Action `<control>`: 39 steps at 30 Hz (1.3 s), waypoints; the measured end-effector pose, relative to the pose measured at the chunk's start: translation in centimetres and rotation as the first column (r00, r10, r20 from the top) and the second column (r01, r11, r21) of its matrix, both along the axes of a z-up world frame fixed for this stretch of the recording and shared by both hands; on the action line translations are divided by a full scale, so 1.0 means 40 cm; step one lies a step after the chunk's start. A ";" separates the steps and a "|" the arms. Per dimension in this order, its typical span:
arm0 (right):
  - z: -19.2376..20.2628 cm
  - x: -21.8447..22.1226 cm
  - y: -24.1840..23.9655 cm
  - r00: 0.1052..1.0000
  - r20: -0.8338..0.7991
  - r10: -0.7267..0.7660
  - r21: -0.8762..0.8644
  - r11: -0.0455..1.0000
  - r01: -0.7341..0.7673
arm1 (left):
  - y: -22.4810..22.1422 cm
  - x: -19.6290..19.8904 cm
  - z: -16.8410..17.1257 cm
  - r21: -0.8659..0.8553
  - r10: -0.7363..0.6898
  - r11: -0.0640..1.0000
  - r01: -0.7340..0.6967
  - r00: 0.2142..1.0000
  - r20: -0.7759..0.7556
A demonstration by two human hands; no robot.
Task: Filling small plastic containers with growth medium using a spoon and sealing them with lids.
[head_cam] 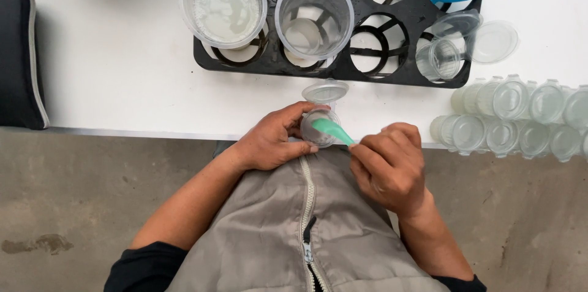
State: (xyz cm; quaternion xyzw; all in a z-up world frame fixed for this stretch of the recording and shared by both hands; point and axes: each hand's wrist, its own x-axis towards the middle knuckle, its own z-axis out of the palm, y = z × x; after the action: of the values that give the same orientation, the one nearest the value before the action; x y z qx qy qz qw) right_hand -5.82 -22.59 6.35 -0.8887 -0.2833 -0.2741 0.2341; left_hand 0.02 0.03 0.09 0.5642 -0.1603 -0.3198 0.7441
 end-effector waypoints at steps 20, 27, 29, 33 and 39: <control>-0.033 -0.057 -0.084 0.999 0.039 -0.038 0.116 0.993 0.033 | 0.003 -0.005 -0.012 -0.001 0.016 1.000 -0.016 1.000 -0.005; -0.051 -0.068 -0.089 0.997 0.043 -0.065 0.145 0.988 0.058 | 0.004 -0.011 -0.015 0.001 0.001 1.000 -0.001 1.000 -0.007; -0.049 -0.057 -0.084 0.997 0.047 -0.068 0.119 0.991 0.062 | 0.001 -0.016 -0.024 0.005 -0.002 1.000 0.002 1.000 -0.005; -0.061 -0.061 -0.087 0.995 0.054 -0.081 0.120 0.990 0.075 | -0.001 -0.014 -0.036 0.004 0.004 1.000 -0.004 1.000 0.000; -0.069 -0.062 -0.079 0.995 0.038 -0.093 0.137 0.987 0.087 | -0.002 -0.018 -0.036 -0.004 0.001 1.000 -0.001 1.000 0.002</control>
State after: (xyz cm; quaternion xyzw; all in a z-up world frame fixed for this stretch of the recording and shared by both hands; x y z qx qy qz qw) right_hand -8.32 -25.77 3.59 -0.8764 -0.2290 -0.3226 0.2747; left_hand -0.71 -0.05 -1.36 0.5631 -0.1613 -0.3184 0.7454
